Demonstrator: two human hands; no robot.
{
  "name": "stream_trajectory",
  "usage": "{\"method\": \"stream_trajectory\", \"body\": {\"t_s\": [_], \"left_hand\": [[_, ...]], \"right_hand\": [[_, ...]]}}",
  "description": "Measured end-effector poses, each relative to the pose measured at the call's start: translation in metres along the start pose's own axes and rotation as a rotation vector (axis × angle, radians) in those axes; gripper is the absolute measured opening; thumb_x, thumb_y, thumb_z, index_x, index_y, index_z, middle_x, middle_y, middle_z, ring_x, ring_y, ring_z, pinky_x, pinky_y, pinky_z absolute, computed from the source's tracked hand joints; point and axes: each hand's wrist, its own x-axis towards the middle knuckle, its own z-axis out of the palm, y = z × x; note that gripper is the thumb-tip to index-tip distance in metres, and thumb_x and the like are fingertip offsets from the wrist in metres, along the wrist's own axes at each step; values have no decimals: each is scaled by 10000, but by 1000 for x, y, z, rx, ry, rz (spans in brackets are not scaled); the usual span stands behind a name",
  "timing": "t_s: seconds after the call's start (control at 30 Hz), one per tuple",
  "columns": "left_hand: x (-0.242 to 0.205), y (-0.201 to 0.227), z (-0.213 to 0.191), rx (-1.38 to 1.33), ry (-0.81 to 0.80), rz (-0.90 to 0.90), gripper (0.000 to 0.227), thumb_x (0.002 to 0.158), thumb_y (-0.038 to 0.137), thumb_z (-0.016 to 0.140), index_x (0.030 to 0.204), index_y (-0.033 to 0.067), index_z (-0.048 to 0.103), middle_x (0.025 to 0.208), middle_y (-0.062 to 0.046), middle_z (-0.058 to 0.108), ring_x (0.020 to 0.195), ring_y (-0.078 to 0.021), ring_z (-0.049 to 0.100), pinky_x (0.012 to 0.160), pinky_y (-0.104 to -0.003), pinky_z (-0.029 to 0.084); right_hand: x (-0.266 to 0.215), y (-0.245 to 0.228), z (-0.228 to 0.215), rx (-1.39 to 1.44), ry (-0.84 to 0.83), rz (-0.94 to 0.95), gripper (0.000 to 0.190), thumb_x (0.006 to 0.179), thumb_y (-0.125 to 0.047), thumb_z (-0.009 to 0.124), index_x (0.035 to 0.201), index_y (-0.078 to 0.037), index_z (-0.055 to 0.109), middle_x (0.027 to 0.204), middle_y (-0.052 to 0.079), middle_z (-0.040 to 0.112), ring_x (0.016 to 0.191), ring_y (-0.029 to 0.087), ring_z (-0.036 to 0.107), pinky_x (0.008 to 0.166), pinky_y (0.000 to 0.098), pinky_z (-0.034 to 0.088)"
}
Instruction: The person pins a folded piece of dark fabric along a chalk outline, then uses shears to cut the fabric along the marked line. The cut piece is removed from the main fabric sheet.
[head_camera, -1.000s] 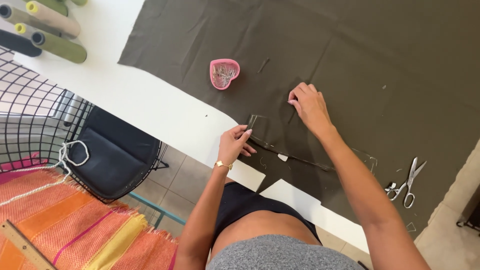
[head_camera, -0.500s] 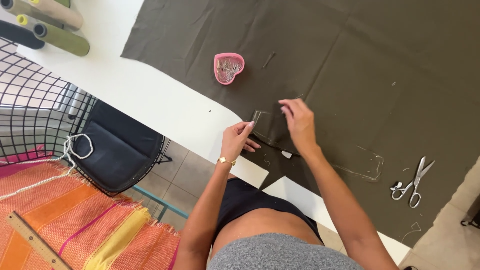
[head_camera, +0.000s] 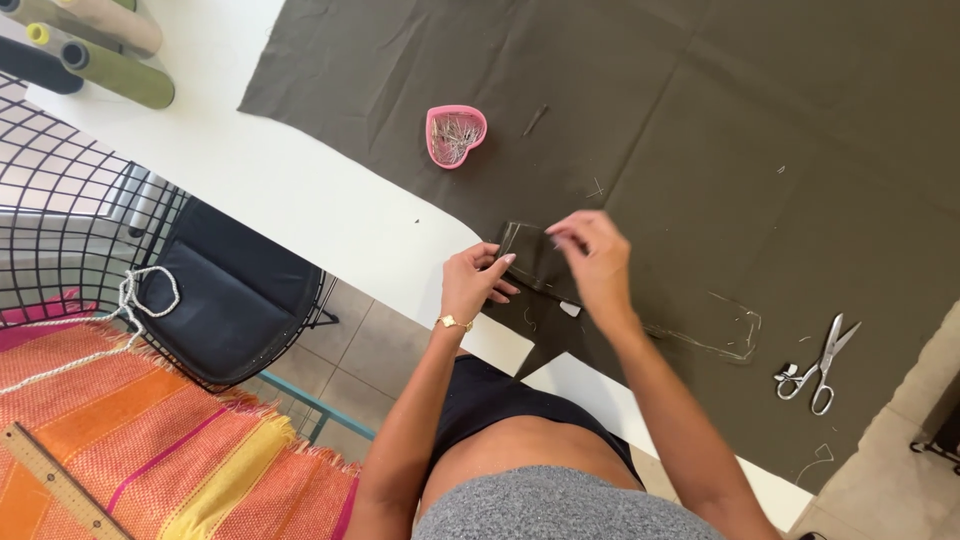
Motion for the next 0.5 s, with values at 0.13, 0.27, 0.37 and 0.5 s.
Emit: {"method": "stream_trajectory", "body": {"t_s": [0.13,0.27,0.37,0.5], "left_hand": [[-4,3,1,76,13,31,285,987,144,803,1164,-76,768,1029,-227,793,612,-324,797,508,-324,712],[-4,3,4,138,48,47,293,992,132,782,1202,-72,766,905,-215,768,541,-289,768,485,-290,688],[-5,0,3,155,59,34,310,1002,142,768,1233,-65,754,753,-200,755,502,-274,750,478,-280,665],[-1,-9,2,146,91,79,293,984,123,797,1192,-80,764,938,-234,760,574,-283,780,516,-306,687]], "right_hand": [[-23,-9,25,90,-101,80,185,937,-50,839,1012,-218,862,1019,23,752,919,202,755,867,358,598],[-29,-11,32,205,-179,268,204,929,16,814,1080,-117,842,949,94,777,796,168,760,735,298,665],[-26,-3,33,172,-237,346,251,904,-13,831,1128,-102,763,904,94,798,753,166,760,713,299,650],[-22,22,40,78,-357,378,323,850,-53,835,1096,-144,646,873,58,825,714,167,760,663,296,605]]}}
